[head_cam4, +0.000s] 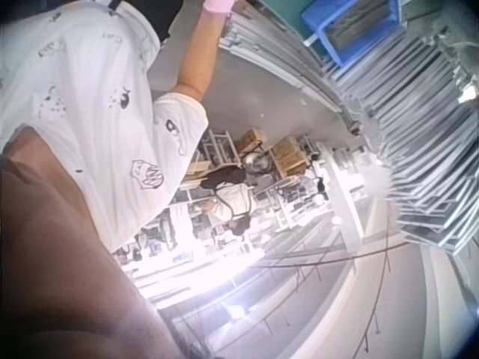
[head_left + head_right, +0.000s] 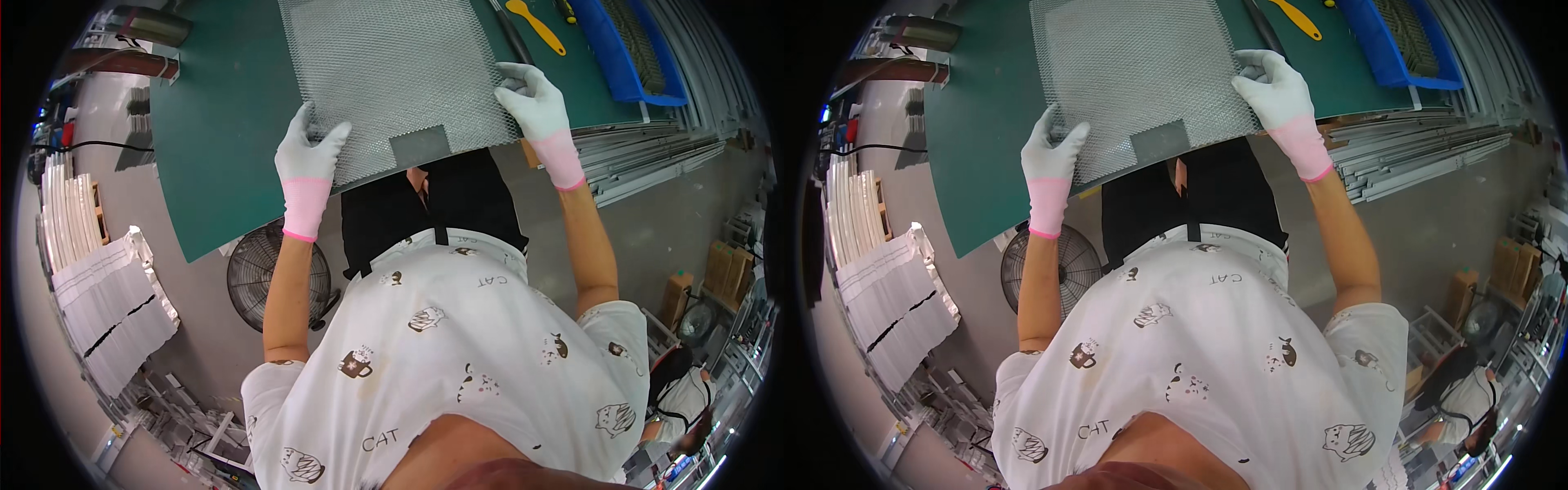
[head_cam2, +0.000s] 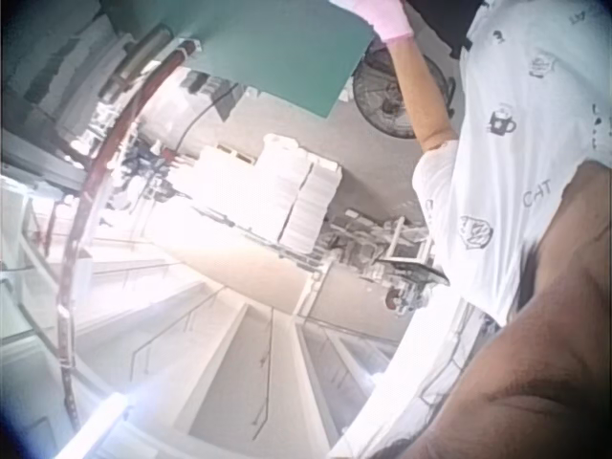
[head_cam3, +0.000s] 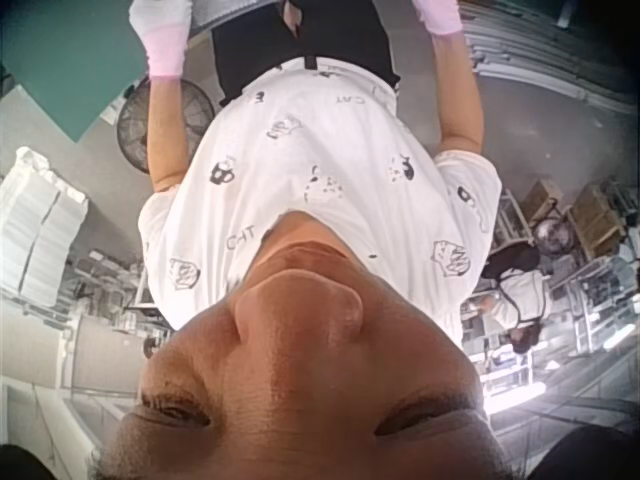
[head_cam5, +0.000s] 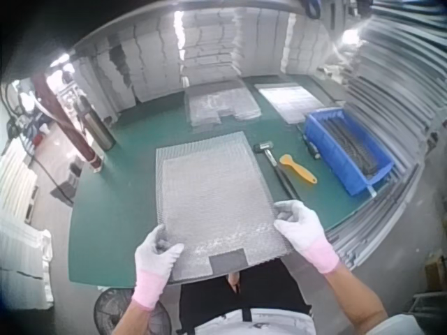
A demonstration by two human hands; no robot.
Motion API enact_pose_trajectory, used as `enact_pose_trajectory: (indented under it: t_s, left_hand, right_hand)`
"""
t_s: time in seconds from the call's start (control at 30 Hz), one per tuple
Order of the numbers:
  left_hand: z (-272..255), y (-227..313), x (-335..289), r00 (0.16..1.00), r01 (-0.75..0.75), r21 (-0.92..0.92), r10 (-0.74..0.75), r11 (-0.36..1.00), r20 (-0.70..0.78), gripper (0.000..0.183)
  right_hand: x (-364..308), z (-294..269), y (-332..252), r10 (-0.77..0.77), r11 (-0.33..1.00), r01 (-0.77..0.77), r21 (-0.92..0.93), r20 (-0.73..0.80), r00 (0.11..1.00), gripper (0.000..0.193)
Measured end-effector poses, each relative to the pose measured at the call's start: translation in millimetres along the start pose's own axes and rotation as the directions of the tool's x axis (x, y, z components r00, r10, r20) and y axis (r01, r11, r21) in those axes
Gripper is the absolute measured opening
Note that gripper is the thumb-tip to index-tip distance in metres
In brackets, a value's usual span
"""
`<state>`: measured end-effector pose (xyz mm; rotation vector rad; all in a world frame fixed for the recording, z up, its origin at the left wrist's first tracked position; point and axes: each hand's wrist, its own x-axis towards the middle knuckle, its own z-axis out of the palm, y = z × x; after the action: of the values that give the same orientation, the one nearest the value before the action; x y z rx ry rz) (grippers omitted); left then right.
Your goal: Assembling metal mesh filters into frames using a hammer and electric drill at a workbench.
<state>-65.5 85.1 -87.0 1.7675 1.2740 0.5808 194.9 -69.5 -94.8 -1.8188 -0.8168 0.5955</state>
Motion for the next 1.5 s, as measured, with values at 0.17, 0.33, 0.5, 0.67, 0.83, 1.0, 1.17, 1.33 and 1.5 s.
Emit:
enact_pose_trajectory:
  t_s: [0.17, 0.33, 0.5, 0.67, 0.83, 1.0, 1.17, 1.33, 1.5]
  left_hand:
    - [2.7, -0.6, 1.8, 0.999, -0.031, 0.162, 0.035, 0.986, -0.020, 0.071]
    - [6.4, 2.4, -5.9, 0.998, 0.058, 0.246, -0.052, 0.967, -0.030, 0.074]
    - [9.5, -2.1, -6.3, 0.999, 0.024, 0.275, -0.016, 0.961, -0.033, 0.074]
    - [5.1, -2.7, -2.0, 0.998, -0.064, 0.463, 0.059, 0.884, 0.026, 0.077]
    - [4.0, 2.1, 2.1, 0.998, -0.062, 0.514, 0.065, 0.856, 0.012, 0.074]
    - [7.2, 22.1, 1.9, 0.997, -0.061, 0.839, 0.075, 0.541, 0.024, 0.085]
    - [11.9, 52.0, 4.0, 0.736, -0.640, 0.754, 0.403, 0.149, 0.545, 0.076]
    - [28.0, 37.2, 8.7, 0.615, -0.781, 0.608, 0.354, 0.146, 0.705, 0.073]
    - [21.5, 21.7, 16.4, 0.659, -0.744, 0.516, 0.339, 0.424, 0.672, 0.072]
  right_hand:
    - [6.6, 2.3, 6.6, -0.001, 0.993, -0.003, -0.120, -0.037, 0.999, 0.038]
    - [1.6, 11.0, 9.3, -0.012, 0.985, 0.003, -0.171, -0.050, 0.999, 0.038]
    - [-3.0, 10.7, 1.6, 0.023, 0.970, -0.040, -0.240, -0.073, 0.997, 0.038]
    - [-0.1, 21.7, -9.0, -0.138, 0.719, 0.092, -0.689, -0.013, 0.990, 0.036]
    - [-31.1, 46.6, -48.8, -0.430, 0.358, 0.634, -0.686, 0.482, 0.764, 0.086]
    - [-33.0, 54.8, -20.0, -0.233, 0.354, 0.679, -0.643, 0.643, 0.730, 0.091]
    - [-29.3, 52.0, -20.9, -0.255, 0.390, 0.710, -0.587, 0.672, 0.696, 0.081]
    - [-34.8, 45.9, -29.6, -0.226, 0.382, 0.702, -0.602, 0.675, 0.702, 0.088]
    - [15.1, -65.0, -47.3, -0.367, 0.915, 0.384, -0.126, 0.141, 0.919, 0.043]
